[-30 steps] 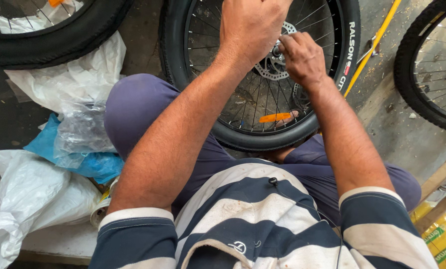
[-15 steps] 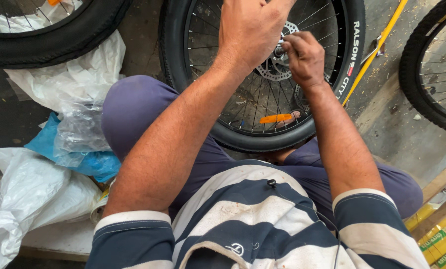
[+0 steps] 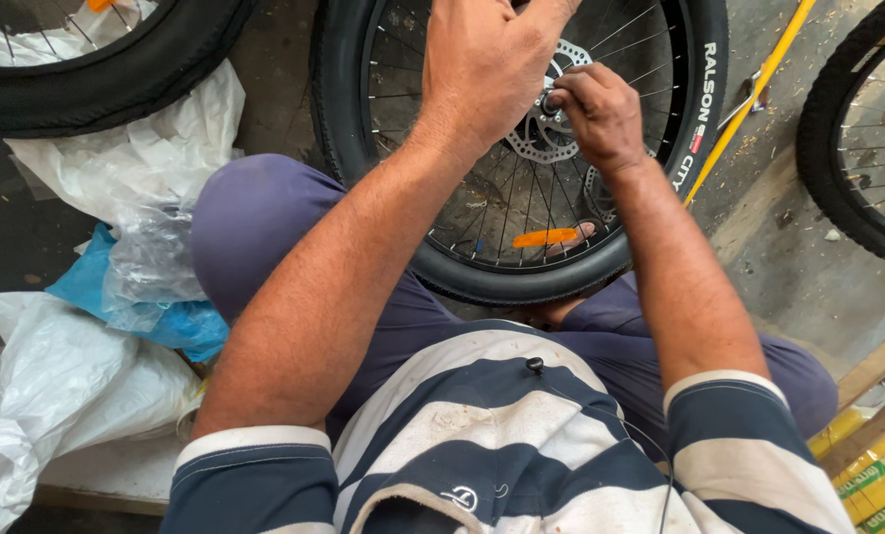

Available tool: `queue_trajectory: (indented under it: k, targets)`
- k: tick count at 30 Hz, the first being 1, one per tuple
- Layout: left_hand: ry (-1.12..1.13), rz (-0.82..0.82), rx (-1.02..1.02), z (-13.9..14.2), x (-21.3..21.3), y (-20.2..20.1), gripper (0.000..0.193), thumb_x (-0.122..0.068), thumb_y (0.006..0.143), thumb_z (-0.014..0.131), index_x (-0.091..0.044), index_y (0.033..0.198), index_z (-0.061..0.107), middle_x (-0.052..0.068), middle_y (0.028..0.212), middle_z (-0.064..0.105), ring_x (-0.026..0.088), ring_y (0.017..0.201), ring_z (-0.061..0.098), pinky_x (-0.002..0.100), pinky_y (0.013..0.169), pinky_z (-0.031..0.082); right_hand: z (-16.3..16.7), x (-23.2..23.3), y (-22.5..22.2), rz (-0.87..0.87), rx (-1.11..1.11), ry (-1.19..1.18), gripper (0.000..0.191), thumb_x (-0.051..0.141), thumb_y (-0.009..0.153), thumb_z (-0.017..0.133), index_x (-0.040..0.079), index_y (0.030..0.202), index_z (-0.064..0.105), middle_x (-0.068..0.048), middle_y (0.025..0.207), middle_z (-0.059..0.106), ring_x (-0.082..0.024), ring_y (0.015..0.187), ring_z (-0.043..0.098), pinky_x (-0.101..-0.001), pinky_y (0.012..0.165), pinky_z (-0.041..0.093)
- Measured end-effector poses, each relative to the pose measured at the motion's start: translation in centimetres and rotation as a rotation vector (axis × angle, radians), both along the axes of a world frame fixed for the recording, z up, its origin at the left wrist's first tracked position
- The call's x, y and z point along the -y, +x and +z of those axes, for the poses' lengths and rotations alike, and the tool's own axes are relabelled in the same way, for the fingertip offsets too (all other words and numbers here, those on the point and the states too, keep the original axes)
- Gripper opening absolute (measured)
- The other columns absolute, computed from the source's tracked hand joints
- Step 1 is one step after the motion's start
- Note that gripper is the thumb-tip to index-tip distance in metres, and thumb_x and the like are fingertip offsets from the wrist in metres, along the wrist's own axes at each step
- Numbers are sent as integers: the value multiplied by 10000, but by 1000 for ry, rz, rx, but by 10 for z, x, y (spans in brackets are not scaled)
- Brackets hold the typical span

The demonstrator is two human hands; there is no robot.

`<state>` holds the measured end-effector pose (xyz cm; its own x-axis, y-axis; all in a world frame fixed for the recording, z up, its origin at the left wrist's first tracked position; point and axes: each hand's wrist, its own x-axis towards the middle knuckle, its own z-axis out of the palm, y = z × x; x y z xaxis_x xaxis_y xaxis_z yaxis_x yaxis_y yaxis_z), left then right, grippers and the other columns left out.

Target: The person sits on the floor with a bicycle wheel and threads a disc brake rotor onto the wheel hub by hand, turning it repeatedly to seat it. He briefly reaches into containers of parts, then continues threading the rotor and finally picks up a small tool to work on the rotor bolts.

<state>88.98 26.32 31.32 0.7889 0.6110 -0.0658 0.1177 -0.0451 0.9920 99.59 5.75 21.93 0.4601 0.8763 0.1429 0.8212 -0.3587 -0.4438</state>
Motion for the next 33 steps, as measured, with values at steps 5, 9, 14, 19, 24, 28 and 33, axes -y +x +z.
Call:
queue_trajectory:
  k: [5, 9, 14, 19, 24, 28, 33]
  targets:
    - [-5, 21, -1, -3, 5, -1, 531, -401, 973, 706, -86, 580, 539, -69, 474, 409, 52, 404, 389, 296, 393, 266, -16, -8, -13, -141, 82, 109, 292, 295, 1093, 709, 61, 934, 636, -70, 919, 680, -211, 857, 659, -366, 723, 562]
    - [18, 33, 13, 1, 5, -1, 529, -401, 979, 702, -88, 587, 538, -65, 483, 401, 50, 418, 382, 295, 409, 268, -18, -19, -20, -323, 96, 68, 335, 313, 1063, 720, 62, 863, 625, -79, 819, 641, -226, 775, 622, -391, 668, 519]
    - [-91, 54, 112, 12, 2, -4, 547, -386, 1002, 701, -45, 620, 508, -54, 534, 390, 67, 479, 348, 312, 458, 258, -4, -15, -26, -348, -110, 104, 279, 296, 1092, 681, 66, 936, 693, -84, 890, 710, -203, 775, 698, -341, 656, 576]
    - [-25, 42, 52, 12, 1, -8, 508, -351, 947, 709, -37, 586, 538, -54, 469, 415, 73, 409, 392, 306, 419, 308, 6, 6, -22, -24, 33, 44, 236, 222, 1087, 690, -3, 1155, 716, -137, 987, 732, -248, 861, 722, -362, 720, 607]
    - [38, 36, 31, -2, 5, -10, 455, -296, 958, 703, -45, 604, 564, -23, 466, 436, 97, 400, 426, 330, 407, 342, -5, 5, -11, -177, 46, 128, 135, 3, 1070, 606, 54, 1043, 728, -109, 954, 757, -228, 858, 752, -339, 743, 635]
    - [321, -27, 108, -13, 4, -12, 317, -196, 998, 645, -68, 710, 613, -11, 515, 475, 127, 418, 488, 345, 413, 400, 1, 16, -28, -289, -94, 252, 179, -71, 1021, 583, 15, 1077, 729, -130, 948, 757, -238, 822, 751, -324, 731, 634]
    - [634, 16, 195, -21, 4, -11, 151, -143, 969, 643, -86, 829, 638, 11, 625, 541, 172, 529, 568, 355, 488, 437, 12, 28, -65, -257, -5, 206, 148, -77, 959, 645, -5, 1065, 719, -170, 998, 750, -296, 906, 755, -376, 818, 612]
